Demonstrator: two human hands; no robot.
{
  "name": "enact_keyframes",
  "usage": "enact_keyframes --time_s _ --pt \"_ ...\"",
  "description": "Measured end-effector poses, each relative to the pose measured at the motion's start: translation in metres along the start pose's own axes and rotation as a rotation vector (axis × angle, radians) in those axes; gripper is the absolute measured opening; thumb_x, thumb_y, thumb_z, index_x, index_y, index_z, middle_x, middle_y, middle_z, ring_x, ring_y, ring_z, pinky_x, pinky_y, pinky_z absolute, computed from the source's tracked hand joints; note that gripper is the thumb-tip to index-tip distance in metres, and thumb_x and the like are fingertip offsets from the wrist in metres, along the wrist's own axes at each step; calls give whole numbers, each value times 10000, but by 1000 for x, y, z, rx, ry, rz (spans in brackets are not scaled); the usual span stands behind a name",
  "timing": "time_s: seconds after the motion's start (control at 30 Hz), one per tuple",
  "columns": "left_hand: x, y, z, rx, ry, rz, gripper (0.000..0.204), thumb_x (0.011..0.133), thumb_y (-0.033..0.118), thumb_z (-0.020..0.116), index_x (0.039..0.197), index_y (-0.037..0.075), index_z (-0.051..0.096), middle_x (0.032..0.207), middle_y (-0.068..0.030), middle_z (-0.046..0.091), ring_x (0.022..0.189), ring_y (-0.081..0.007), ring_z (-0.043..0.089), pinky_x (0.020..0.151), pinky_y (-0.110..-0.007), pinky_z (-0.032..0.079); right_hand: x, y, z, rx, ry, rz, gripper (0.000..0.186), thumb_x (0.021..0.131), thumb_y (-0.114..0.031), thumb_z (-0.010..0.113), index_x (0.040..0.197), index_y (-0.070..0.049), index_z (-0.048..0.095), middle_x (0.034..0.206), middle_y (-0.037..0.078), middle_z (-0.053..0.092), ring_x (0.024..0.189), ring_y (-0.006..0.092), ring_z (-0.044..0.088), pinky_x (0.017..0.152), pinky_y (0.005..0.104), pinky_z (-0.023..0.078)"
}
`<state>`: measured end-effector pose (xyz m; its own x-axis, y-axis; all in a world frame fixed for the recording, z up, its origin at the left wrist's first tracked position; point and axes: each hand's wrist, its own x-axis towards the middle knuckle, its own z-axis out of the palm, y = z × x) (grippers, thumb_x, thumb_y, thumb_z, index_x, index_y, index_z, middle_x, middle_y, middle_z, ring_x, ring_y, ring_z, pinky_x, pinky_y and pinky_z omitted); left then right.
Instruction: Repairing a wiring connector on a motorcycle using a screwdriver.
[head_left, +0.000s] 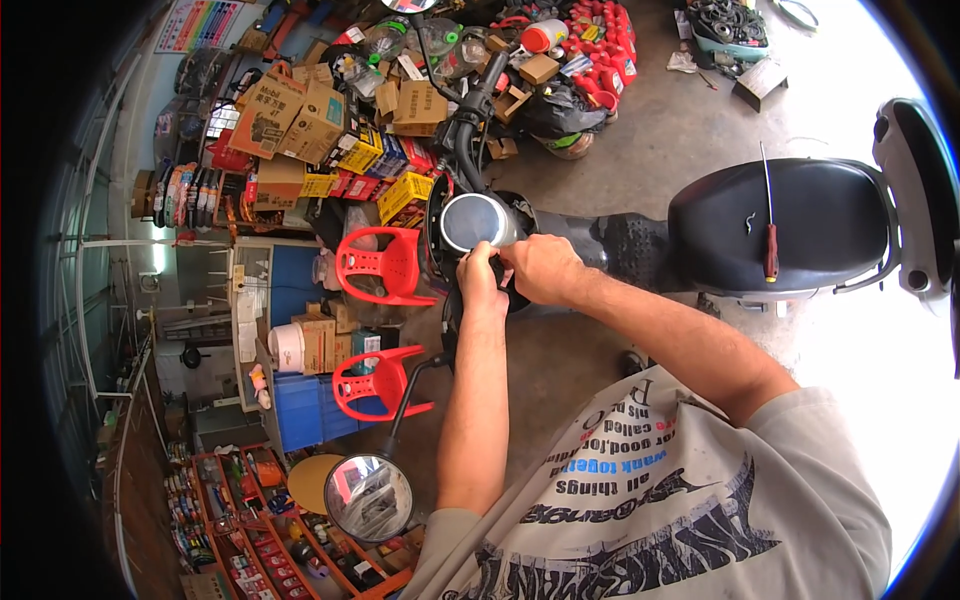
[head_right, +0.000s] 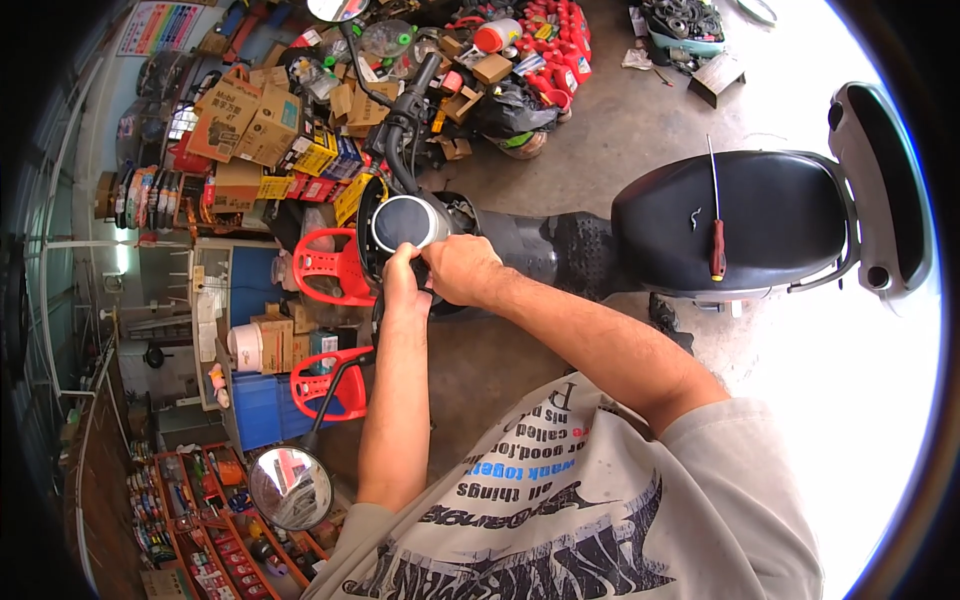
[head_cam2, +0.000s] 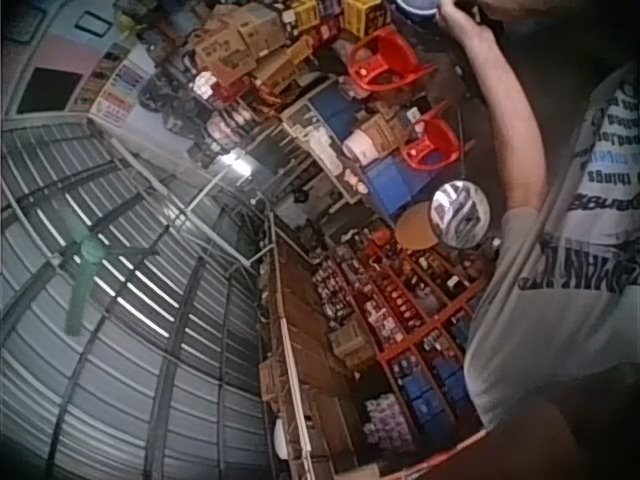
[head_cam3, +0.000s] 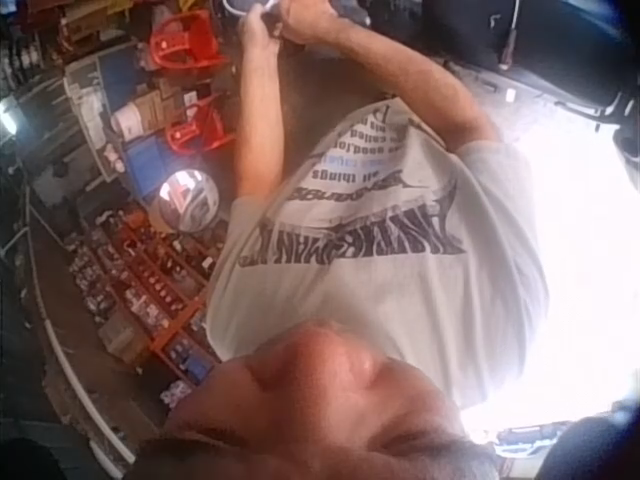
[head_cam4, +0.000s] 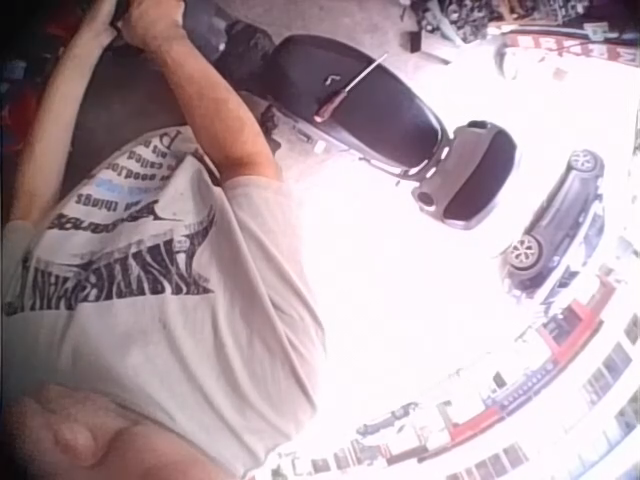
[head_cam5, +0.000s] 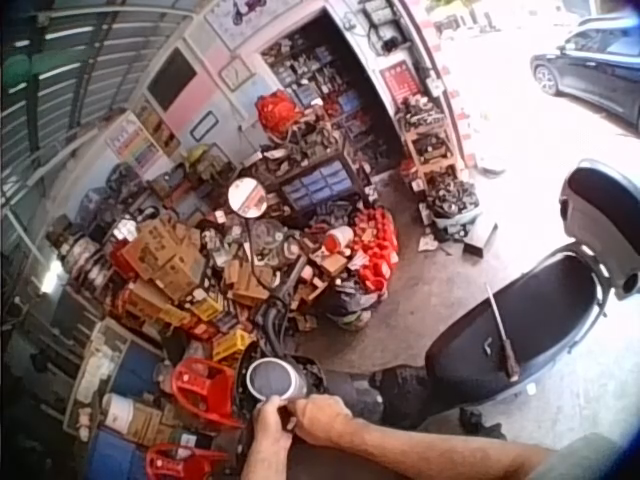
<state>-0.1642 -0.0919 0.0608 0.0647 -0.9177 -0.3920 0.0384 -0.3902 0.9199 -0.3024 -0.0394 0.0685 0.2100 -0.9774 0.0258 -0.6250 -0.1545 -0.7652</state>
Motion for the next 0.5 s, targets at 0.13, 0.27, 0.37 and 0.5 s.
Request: enact_keyframes --time_s 0.13,0.27,0.37,0.5 --pt "2 -1 -2 -10 -22 6 110 760 116 548 664 63 555 633 -26 559 511 -142 513 446 -284 312 0 -1 5 17 53 1 224 760 -89 574 948 -91 696 837 172 700 848 360 681 744 466 545" --pt "2 -2 0 -33 3 -6 102 759 113 548 669 64 549 637 -25 554 509 -142 507 454 -287 310 0 0 6 14 -9 31 252 814 -233 673 992 -55 671 890 180 700 891 349 682 785 446 546" --pt "-2 -1 4 -36 9 -5 91 758 114 551 681 67 545 650 -24 555 517 -142 508 472 -288 317 0 3 13 55 89 13 198 754 -93 583 913 -84 700 843 173 700 856 363 677 754 467 540" --pt "-1 -4 3 -46 27 2 93 761 115 552 682 67 537 643 -23 547 502 -143 496 461 -286 312 1 1 18 52 92 31 196 773 -109 593 937 -82 697 843 167 701 856 362 678 757 469 538"
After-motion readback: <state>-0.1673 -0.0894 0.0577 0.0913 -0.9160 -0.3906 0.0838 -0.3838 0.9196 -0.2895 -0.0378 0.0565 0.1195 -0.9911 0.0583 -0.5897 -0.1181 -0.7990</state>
